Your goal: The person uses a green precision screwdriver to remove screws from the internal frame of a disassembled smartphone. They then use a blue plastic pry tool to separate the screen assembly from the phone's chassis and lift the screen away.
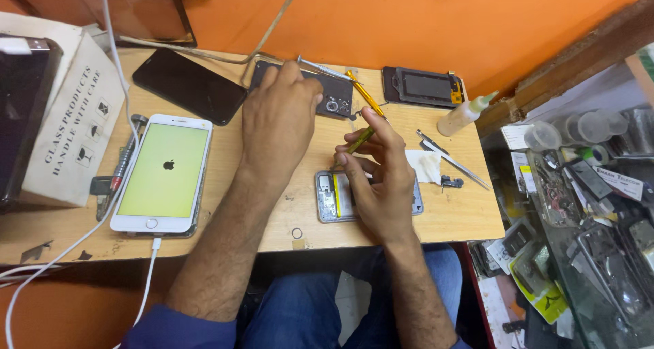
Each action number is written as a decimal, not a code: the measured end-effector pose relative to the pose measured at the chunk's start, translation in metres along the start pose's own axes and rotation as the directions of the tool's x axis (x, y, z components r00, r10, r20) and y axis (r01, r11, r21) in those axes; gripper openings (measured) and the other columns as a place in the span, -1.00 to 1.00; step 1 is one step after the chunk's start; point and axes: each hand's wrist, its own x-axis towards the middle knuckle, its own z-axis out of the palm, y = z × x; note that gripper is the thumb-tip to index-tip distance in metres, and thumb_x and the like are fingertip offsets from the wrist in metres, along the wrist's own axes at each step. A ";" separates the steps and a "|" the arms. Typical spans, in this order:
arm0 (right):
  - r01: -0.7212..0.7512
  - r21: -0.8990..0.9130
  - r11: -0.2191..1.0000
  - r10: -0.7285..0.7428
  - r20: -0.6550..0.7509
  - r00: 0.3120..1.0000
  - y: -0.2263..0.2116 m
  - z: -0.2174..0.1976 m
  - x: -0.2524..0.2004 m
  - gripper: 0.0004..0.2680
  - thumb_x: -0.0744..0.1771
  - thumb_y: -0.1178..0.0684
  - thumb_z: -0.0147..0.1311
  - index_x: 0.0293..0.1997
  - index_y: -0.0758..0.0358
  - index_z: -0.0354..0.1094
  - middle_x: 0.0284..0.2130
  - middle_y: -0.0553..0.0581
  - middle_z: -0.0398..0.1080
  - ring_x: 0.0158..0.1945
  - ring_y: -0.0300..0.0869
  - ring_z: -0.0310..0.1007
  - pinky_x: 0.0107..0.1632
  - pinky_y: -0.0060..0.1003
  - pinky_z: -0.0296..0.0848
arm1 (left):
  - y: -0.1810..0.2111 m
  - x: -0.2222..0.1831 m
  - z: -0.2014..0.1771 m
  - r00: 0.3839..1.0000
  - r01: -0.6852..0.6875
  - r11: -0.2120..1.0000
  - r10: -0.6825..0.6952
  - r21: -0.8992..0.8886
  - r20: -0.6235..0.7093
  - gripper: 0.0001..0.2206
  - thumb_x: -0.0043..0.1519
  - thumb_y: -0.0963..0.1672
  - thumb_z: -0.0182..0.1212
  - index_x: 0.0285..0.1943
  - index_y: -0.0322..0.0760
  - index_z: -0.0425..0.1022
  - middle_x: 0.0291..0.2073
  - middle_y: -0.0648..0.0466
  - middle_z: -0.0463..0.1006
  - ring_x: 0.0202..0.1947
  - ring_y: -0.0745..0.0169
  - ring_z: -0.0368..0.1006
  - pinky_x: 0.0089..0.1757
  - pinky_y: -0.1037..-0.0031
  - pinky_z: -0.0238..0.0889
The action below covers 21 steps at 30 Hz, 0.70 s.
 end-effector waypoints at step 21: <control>0.080 0.036 0.996 -0.083 0.089 0.993 -0.002 -0.002 -0.005 -0.67 0.44 0.34 0.05 0.38 0.28 0.16 0.13 0.22 0.41 0.16 -0.17 0.49 0.29 -0.30 0.50 | 0.016 -0.099 -0.058 0.951 0.011 0.978 0.055 -0.211 0.305 -0.32 -0.04 0.11 0.47 0.24 -0.19 0.45 0.16 -0.03 0.37 0.22 -0.03 0.23 0.12 0.12 0.08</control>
